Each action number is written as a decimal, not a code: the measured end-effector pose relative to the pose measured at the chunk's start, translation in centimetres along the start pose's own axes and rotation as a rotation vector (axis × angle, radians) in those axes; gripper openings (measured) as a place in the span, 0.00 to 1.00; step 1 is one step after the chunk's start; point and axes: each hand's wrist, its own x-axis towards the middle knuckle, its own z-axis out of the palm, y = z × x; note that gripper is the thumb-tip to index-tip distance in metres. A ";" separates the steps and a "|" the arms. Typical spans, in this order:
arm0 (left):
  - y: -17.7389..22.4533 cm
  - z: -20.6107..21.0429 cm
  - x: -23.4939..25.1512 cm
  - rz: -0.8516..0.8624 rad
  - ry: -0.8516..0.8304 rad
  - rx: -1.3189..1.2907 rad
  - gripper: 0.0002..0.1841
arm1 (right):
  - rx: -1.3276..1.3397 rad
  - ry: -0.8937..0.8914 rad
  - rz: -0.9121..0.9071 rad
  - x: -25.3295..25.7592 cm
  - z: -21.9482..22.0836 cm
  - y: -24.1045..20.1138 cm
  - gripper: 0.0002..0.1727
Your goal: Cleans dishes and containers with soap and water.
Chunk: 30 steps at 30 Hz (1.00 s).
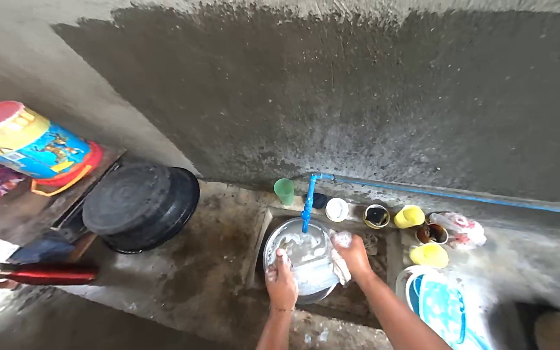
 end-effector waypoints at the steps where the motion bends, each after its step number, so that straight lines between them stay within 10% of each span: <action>1: -0.3 0.1 -0.1 0.024 -0.006 0.083 0.21 | -0.085 -0.023 -0.035 -0.8 0.4 -0.9 0.26; 5: -1.4 0.4 -0.5 0.171 -0.113 0.364 0.26 | -0.214 0.043 -0.336 -3.8 3.2 -3.0 0.23; 13: -0.7 -0.8 0.1 0.124 -0.087 0.110 0.23 | 0.031 -0.053 -0.054 0.8 1.0 1.6 0.21; 18: -0.5 -1.1 0.3 0.061 -0.077 0.114 0.23 | 0.789 0.002 0.019 0.7 1.3 0.2 0.15; 25: -2.7 -3.7 0.5 -0.196 0.020 0.188 0.23 | 1.399 -0.174 0.372 7.4 0.0 9.5 0.50; 30: -5.3 -6.2 0.7 -0.259 0.073 0.182 0.25 | 1.107 -0.111 0.546 10.2 1.0 13.9 0.17</action>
